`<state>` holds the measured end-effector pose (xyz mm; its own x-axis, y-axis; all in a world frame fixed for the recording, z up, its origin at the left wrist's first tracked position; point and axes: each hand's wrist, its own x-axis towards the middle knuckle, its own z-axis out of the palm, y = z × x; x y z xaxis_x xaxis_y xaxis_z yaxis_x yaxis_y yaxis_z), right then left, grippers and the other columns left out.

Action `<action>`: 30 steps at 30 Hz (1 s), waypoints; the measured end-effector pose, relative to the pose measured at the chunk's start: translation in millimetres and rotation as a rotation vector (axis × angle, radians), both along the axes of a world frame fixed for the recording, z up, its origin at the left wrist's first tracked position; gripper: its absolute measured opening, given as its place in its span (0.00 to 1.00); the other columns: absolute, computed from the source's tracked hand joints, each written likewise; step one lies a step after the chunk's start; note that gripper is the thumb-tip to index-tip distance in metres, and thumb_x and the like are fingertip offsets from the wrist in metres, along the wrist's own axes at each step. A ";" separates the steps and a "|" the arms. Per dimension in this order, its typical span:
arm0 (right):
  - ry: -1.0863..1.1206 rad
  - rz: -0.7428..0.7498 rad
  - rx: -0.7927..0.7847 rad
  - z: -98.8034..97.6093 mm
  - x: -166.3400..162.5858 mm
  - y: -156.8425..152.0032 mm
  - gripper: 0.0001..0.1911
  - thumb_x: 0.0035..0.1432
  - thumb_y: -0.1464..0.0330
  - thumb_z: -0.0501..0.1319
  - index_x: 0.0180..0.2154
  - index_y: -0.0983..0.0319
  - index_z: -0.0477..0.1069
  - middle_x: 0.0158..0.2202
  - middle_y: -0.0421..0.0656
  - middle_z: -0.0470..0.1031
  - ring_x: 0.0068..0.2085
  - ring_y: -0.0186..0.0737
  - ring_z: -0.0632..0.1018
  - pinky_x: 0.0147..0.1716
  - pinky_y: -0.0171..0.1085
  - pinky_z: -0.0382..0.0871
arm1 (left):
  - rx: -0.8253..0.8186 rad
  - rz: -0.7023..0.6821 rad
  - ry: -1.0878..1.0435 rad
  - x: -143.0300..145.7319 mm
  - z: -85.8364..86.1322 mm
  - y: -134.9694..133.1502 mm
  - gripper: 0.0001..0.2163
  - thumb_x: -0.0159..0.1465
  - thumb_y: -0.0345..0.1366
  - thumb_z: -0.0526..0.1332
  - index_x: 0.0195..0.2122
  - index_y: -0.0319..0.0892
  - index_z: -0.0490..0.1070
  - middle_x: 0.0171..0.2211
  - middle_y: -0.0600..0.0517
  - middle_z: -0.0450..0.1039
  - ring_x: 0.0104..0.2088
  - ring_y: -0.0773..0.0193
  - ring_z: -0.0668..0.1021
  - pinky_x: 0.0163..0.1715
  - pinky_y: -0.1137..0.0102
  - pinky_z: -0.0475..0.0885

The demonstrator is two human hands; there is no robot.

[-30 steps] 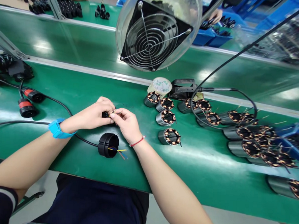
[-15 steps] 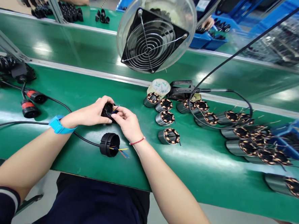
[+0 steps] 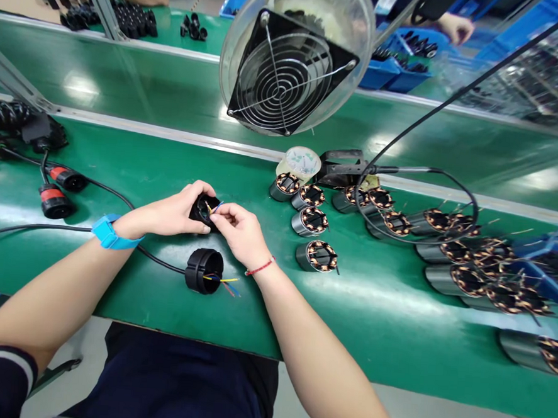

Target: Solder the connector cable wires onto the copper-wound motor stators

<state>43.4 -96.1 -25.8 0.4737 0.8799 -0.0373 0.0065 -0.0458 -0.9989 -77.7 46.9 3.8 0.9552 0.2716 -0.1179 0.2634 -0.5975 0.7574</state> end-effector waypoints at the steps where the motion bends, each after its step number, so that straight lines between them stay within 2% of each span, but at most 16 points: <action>1: 0.006 0.014 -0.011 0.5 2.0 -1.0 0.13 0.48 0.59 0.67 0.31 0.62 0.73 0.27 0.38 0.72 0.29 0.32 0.70 0.31 0.34 0.65 | -0.004 -0.003 -0.002 0.1 -0.2 0.6 0.25 0.52 0.40 0.66 0.49 0.44 0.59 0.47 0.47 0.65 0.48 0.54 0.70 0.48 0.56 0.68; 3: 0.022 -0.005 -0.019 2.6 8.0 -3.9 0.15 0.48 0.60 0.68 0.36 0.62 0.74 0.25 0.36 0.71 0.27 0.31 0.69 0.29 0.33 0.65 | -0.009 -0.020 -0.002 -0.2 0.4 0.7 0.24 0.53 0.40 0.66 0.49 0.44 0.60 0.47 0.47 0.66 0.48 0.54 0.70 0.49 0.56 0.68; 5: 0.033 -0.105 0.002 5.6 15.3 -7.4 0.18 0.48 0.61 0.67 0.40 0.62 0.74 0.24 0.35 0.69 0.25 0.29 0.68 0.26 0.32 0.64 | -0.006 -0.071 0.007 -1.2 3.4 -1.7 0.23 0.54 0.40 0.66 0.49 0.44 0.61 0.48 0.47 0.67 0.49 0.54 0.71 0.51 0.56 0.67; 8: 0.025 -0.297 0.041 9.5 24.7 -11.9 0.18 0.48 0.60 0.67 0.40 0.62 0.72 0.25 0.36 0.70 0.23 0.29 0.69 0.24 0.31 0.65 | -0.034 -0.197 0.033 -4.1 13.0 -7.2 0.28 0.54 0.42 0.67 0.54 0.43 0.60 0.53 0.44 0.67 0.54 0.53 0.70 0.54 0.57 0.67; 10: -0.004 -0.376 0.044 10.0 28.4 -12.9 0.18 0.48 0.59 0.67 0.40 0.62 0.72 0.24 0.36 0.70 0.23 0.31 0.71 0.23 0.32 0.66 | -0.067 -0.197 0.004 -6.9 20.4 -4.2 0.31 0.56 0.45 0.66 0.58 0.43 0.58 0.58 0.42 0.64 0.58 0.52 0.68 0.56 0.58 0.65; 11: -0.033 -0.396 0.044 9.6 29.4 -12.8 0.18 0.49 0.59 0.66 0.40 0.62 0.72 0.24 0.37 0.71 0.23 0.32 0.72 0.23 0.33 0.68 | -0.073 -0.132 -0.040 -9.4 23.6 1.9 0.31 0.57 0.46 0.64 0.59 0.43 0.57 0.60 0.42 0.62 0.59 0.53 0.68 0.57 0.59 0.65; 13: -0.110 -0.402 0.043 8.3 30.3 -12.0 0.18 0.50 0.58 0.66 0.40 0.61 0.72 0.26 0.39 0.72 0.25 0.34 0.74 0.24 0.35 0.70 | -0.030 0.111 -0.150 -18.8 28.4 24.8 0.27 0.61 0.46 0.60 0.58 0.41 0.58 0.60 0.42 0.61 0.59 0.56 0.68 0.57 0.61 0.65; 15: -0.191 -0.388 0.038 7.1 30.7 -11.8 0.17 0.51 0.57 0.65 0.40 0.60 0.73 0.27 0.41 0.73 0.25 0.36 0.75 0.25 0.37 0.72 | 0.094 0.421 -0.216 -36.5 31.9 59.7 0.21 0.63 0.43 0.58 0.54 0.40 0.63 0.57 0.43 0.65 0.55 0.59 0.70 0.56 0.63 0.66; 17: -0.262 -0.382 0.026 5.9 31.8 -12.5 0.18 0.51 0.56 0.63 0.40 0.60 0.74 0.27 0.42 0.73 0.26 0.38 0.76 0.25 0.38 0.73 | 0.249 0.669 -0.221 -61.2 36.9 98.2 0.16 0.61 0.40 0.59 0.49 0.40 0.67 0.52 0.45 0.69 0.51 0.60 0.73 0.53 0.63 0.68; 20: -0.347 -0.402 0.013 2.7 35.3 -14.0 0.18 0.52 0.55 0.62 0.40 0.59 0.74 0.27 0.42 0.74 0.26 0.40 0.76 0.25 0.39 0.73 | 0.391 0.877 -0.242 -96.4 53.6 140.2 0.12 0.61 0.36 0.57 0.45 0.37 0.68 0.45 0.45 0.71 0.46 0.60 0.74 0.49 0.62 0.70; 22: -0.394 -0.419 0.022 -0.1 37.8 -14.6 0.18 0.53 0.54 0.61 0.40 0.59 0.74 0.27 0.43 0.74 0.26 0.41 0.77 0.26 0.39 0.73 | 0.469 0.949 -0.301 -105.4 71.4 147.9 0.11 0.61 0.34 0.55 0.44 0.37 0.67 0.44 0.44 0.69 0.44 0.59 0.74 0.49 0.61 0.70; 24: -0.448 -0.422 0.045 -1.9 39.4 -15.3 0.17 0.55 0.55 0.60 0.40 0.59 0.74 0.27 0.43 0.75 0.26 0.41 0.76 0.27 0.39 0.74 | 0.615 0.916 -0.394 -95.8 92.1 140.9 0.10 0.62 0.33 0.54 0.44 0.38 0.66 0.45 0.44 0.67 0.46 0.59 0.72 0.51 0.60 0.68; 25: -0.478 -0.420 0.059 -2.1 39.7 -15.7 0.16 0.56 0.55 0.60 0.40 0.59 0.74 0.28 0.43 0.75 0.26 0.41 0.76 0.28 0.40 0.74 | 0.710 0.845 -0.446 -84.1 103.0 134.2 0.11 0.62 0.33 0.54 0.45 0.39 0.66 0.46 0.44 0.67 0.48 0.58 0.71 0.53 0.60 0.67; 28: -0.575 -0.405 0.102 0.6 38.8 -17.5 0.13 0.59 0.58 0.58 0.39 0.59 0.75 0.30 0.44 0.75 0.27 0.41 0.76 0.29 0.40 0.74 | 0.996 0.509 -0.543 -28.8 136.2 114.6 0.14 0.63 0.33 0.54 0.50 0.39 0.65 0.53 0.42 0.66 0.56 0.54 0.67 0.58 0.58 0.62; 30: -0.630 -0.401 0.124 4.5 36.9 -18.8 0.12 0.60 0.59 0.57 0.38 0.58 0.75 0.31 0.44 0.75 0.28 0.41 0.77 0.29 0.40 0.74 | 1.111 0.322 -0.546 15.9 155.5 109.1 0.19 0.64 0.31 0.53 0.57 0.39 0.62 0.60 0.41 0.61 0.62 0.51 0.61 0.62 0.55 0.56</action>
